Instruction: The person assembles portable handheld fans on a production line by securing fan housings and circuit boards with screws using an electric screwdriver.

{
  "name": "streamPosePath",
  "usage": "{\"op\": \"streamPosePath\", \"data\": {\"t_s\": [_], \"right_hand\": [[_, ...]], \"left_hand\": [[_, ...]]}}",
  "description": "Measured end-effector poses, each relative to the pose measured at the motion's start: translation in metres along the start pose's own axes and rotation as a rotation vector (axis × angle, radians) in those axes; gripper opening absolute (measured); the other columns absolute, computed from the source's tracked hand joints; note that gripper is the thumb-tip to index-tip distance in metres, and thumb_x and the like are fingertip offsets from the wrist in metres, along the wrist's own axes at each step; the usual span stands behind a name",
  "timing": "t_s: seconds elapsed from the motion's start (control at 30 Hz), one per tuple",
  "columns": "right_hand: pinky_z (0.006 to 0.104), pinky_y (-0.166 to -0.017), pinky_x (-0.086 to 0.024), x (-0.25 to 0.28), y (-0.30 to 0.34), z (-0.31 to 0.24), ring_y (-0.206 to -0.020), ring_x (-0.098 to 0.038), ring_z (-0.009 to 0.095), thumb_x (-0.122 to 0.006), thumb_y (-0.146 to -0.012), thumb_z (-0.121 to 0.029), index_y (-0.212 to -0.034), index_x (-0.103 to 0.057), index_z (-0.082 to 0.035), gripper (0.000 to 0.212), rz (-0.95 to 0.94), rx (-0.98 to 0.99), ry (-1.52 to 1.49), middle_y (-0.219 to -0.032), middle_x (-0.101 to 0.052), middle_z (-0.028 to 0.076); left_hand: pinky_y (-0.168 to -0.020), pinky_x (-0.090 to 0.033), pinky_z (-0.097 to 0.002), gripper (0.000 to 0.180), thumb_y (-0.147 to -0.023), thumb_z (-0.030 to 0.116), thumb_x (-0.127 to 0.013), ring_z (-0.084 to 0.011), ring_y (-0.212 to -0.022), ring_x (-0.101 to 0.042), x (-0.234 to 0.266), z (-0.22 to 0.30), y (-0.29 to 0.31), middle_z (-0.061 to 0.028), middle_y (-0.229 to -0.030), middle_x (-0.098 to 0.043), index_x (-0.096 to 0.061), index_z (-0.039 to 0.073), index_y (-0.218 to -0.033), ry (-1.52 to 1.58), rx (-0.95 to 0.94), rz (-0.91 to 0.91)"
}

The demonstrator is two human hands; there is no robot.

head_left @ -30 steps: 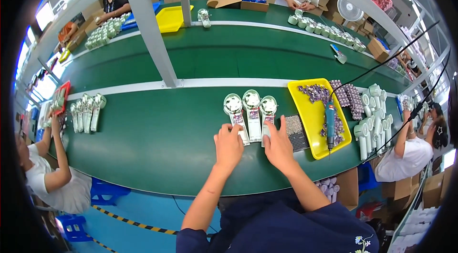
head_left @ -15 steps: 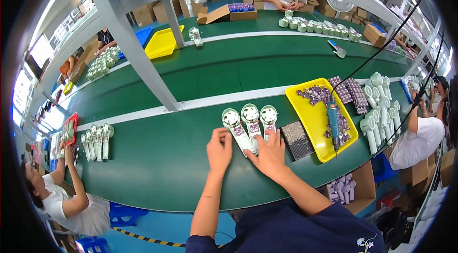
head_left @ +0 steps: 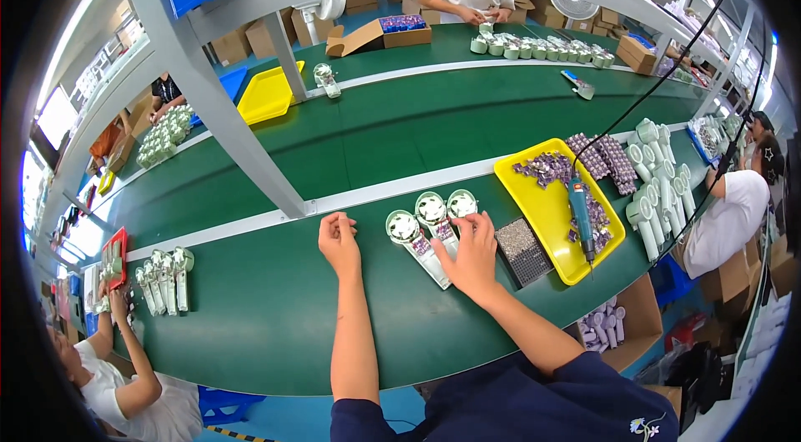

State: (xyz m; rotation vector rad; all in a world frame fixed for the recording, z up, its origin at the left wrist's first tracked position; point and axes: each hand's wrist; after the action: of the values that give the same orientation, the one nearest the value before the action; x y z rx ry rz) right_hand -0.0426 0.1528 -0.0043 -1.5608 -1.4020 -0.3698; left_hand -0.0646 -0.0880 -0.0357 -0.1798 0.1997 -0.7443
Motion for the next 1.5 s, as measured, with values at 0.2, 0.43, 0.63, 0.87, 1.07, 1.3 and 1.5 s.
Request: {"op": "streamPosePath", "data": {"t_s": [0.2, 0.43, 0.63, 0.87, 1.07, 1.3, 1.5], "right_hand": [[0.0494, -0.099, -0.040, -0.007, -0.013, -0.016, -0.123, -0.046, 0.040, -0.078, -0.082, -0.046, -0.117, -0.060, 0.000, 0.061, 0.018, -0.082, 0.091, -0.129, -0.046, 0.021], [0.0470, -0.093, -0.045, 0.002, -0.024, 0.001, -0.111, -0.053, 0.040, -0.081, -0.080, -0.035, -0.125, -0.050, -0.001, 0.065, 0.033, -0.156, 0.144, -0.118, -0.052, 0.021], [0.0491, -0.091, -0.047, 0.023, -0.019, 0.007, -0.108, -0.056, 0.043, -0.077, -0.084, -0.042, -0.140, -0.040, 0.003, 0.081, -0.071, -0.231, 0.137, -0.120, -0.054, 0.025], [0.0592, -0.106, -0.034, 0.037, 0.038, -0.026, -0.140, -0.031, 0.052, -0.076, -0.079, -0.059, -0.134, -0.050, 0.002, 0.087, -0.308, -0.055, 0.152, -0.153, -0.023, 0.039], [0.0572, -0.106, -0.034, 0.022, 0.023, -0.009, -0.141, -0.030, 0.049, -0.074, -0.083, -0.052, -0.136, -0.048, 0.001, 0.079, -0.259, -0.070, 0.165, -0.154, -0.026, 0.031], [0.0515, -0.098, -0.041, 0.020, 0.015, -0.011, -0.125, -0.046, 0.043, -0.077, -0.083, -0.035, -0.138, -0.049, -0.010, 0.067, -0.244, -0.028, 0.167, -0.141, -0.040, 0.022], [0.0486, -0.094, -0.042, 0.033, 0.007, -0.002, -0.116, -0.050, 0.040, -0.078, -0.083, -0.033, -0.125, -0.059, -0.008, 0.053, -0.243, 0.020, 0.153, -0.128, -0.044, 0.019]], "left_hand": [[-0.062, -0.046, -0.0219, 0.014, -0.100, 0.014, -0.062, -0.0076, -0.067, -0.057, 0.006, 0.001, 0.001, -0.0032, -0.079, -0.066, -0.063, 0.001, -0.097, 0.079, 0.042, -0.011], [-0.063, -0.046, -0.0217, 0.009, -0.096, 0.010, -0.065, -0.0059, -0.068, -0.056, 0.004, 0.012, 0.011, -0.0003, -0.077, -0.065, -0.067, 0.002, -0.096, -0.029, -0.121, -0.182], [-0.050, -0.033, -0.0223, 0.015, -0.093, 0.010, -0.067, -0.0026, -0.054, -0.045, 0.004, 0.030, 0.030, 0.0041, -0.060, -0.055, -0.066, 0.000, -0.082, -0.161, -0.156, -0.473], [-0.047, -0.033, -0.0253, 0.019, -0.090, 0.010, -0.069, -0.0051, -0.049, -0.042, -0.006, 0.029, 0.037, -0.0006, -0.054, -0.052, -0.064, -0.002, -0.076, -0.161, -0.053, -0.517], [-0.047, -0.036, -0.0280, 0.032, -0.093, 0.019, -0.066, -0.0091, -0.047, -0.047, 0.004, 0.031, 0.037, -0.0042, -0.052, -0.056, -0.063, -0.002, -0.069, -0.298, -0.056, -0.567], [-0.048, -0.050, -0.0308, 0.049, -0.095, 0.038, -0.066, -0.0176, -0.042, -0.062, -0.012, 0.068, 0.053, -0.0097, -0.058, -0.067, -0.068, -0.003, -0.069, -0.540, 0.239, -0.803], [-0.039, -0.047, -0.0264, 0.040, -0.093, 0.032, -0.072, -0.0126, -0.049, -0.064, -0.025, 0.061, 0.063, -0.0091, -0.066, -0.069, -0.068, -0.005, -0.079, -0.386, 0.299, -0.708]]}}
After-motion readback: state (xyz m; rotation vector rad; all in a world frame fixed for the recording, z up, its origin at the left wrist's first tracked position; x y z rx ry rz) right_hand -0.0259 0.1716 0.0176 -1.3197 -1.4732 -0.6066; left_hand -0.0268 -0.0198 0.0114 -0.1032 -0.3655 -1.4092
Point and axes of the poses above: each hand's wrist, its own y-axis away from the middle knuckle, its own x-axis out of the back of the hand, z = x × y
